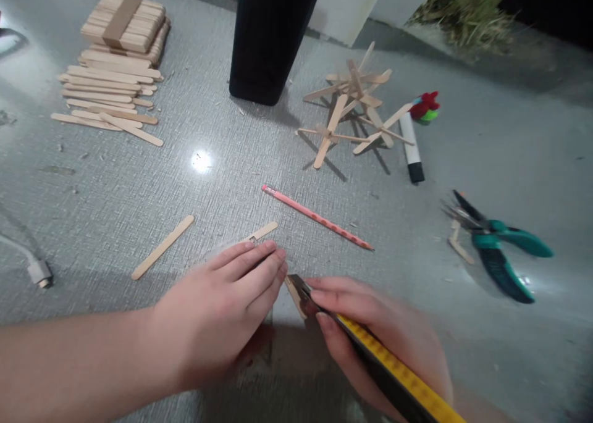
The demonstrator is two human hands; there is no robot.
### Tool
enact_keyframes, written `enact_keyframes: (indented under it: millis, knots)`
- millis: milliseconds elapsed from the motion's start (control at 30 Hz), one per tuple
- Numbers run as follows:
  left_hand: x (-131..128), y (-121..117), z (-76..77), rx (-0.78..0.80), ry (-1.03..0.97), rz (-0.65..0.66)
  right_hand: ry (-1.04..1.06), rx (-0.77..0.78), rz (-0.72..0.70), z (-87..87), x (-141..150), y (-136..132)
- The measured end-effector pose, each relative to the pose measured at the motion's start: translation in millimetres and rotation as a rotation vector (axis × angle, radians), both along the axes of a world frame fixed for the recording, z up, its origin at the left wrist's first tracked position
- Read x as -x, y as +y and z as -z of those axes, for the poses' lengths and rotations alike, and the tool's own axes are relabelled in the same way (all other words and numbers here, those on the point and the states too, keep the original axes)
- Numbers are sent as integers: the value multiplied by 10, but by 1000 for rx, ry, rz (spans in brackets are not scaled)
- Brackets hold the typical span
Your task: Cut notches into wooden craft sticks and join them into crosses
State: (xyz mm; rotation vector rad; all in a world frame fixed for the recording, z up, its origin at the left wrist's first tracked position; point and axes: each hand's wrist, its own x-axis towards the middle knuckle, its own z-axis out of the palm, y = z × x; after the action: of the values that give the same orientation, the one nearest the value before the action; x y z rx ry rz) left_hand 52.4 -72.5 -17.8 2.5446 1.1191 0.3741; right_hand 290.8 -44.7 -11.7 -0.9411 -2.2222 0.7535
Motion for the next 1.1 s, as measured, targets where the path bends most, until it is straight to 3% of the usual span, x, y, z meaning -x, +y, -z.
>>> enact_keyframes:
  millis: [1100]
  knots:
    - [-16,56,-22,-96,-52,-10,-42,-72,26,-26,46,-18]
